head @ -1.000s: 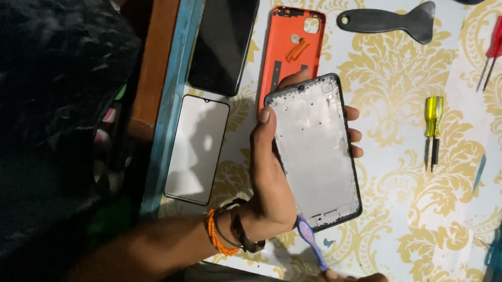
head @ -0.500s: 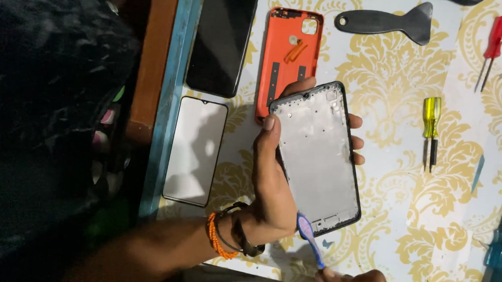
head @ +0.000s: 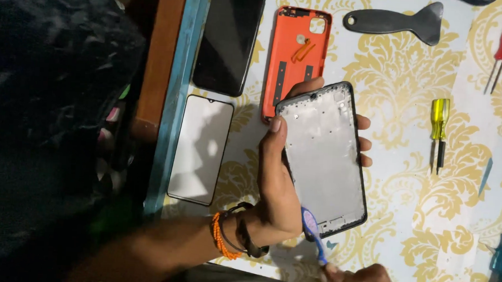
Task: Cleaning the edges of a disassembled smartphone frame using a toothbrush and a scraping tool to remove adhesive.
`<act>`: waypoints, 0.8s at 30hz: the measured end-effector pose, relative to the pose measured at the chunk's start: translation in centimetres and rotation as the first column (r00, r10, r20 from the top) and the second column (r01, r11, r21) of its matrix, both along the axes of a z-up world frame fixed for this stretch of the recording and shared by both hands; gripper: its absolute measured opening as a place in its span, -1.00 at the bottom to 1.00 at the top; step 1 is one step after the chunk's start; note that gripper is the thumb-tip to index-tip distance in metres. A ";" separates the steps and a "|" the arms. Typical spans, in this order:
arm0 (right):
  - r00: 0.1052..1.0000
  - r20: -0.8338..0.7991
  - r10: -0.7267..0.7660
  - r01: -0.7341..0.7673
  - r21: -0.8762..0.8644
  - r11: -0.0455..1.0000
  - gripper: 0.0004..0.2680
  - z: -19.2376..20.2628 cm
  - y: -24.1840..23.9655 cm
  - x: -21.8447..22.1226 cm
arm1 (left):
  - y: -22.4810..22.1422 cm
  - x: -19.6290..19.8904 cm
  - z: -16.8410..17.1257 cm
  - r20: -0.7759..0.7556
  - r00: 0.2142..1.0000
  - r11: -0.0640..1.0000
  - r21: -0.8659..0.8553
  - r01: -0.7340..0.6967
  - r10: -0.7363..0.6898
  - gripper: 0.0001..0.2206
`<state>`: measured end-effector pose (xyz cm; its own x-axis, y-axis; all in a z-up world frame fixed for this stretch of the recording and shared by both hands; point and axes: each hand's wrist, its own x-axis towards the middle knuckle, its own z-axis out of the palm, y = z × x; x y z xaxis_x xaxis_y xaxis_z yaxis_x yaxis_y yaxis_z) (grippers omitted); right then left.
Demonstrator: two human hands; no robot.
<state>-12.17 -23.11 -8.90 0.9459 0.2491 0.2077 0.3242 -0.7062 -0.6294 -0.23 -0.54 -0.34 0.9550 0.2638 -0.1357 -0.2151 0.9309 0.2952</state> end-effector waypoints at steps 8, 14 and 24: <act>0.997 -0.016 0.080 -0.080 -0.002 0.997 -0.87 2.6 0.0 3.4 | -0.3 0.4 -0.6 0.008 1.000 0.999 0.031 0.023 -0.023 -0.47; 0.996 -0.045 -0.072 0.068 -0.072 0.995 -0.93 3.0 0.2 4.1 | -0.4 0.1 -0.6 -0.001 0.999 0.999 0.026 0.039 -0.039 -0.47; 0.995 0.030 -0.091 0.092 -0.052 0.994 -0.85 4.2 -0.3 4.7 | -0.4 0.6 -0.4 0.003 1.000 1.000 -0.005 0.028 -0.028 -0.46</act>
<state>-7.42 -23.38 -4.67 0.9595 0.1730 0.2225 0.2731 -0.7657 -0.5823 0.36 -0.91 -0.74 0.9624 0.2364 -0.1341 -0.1900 0.9380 0.2898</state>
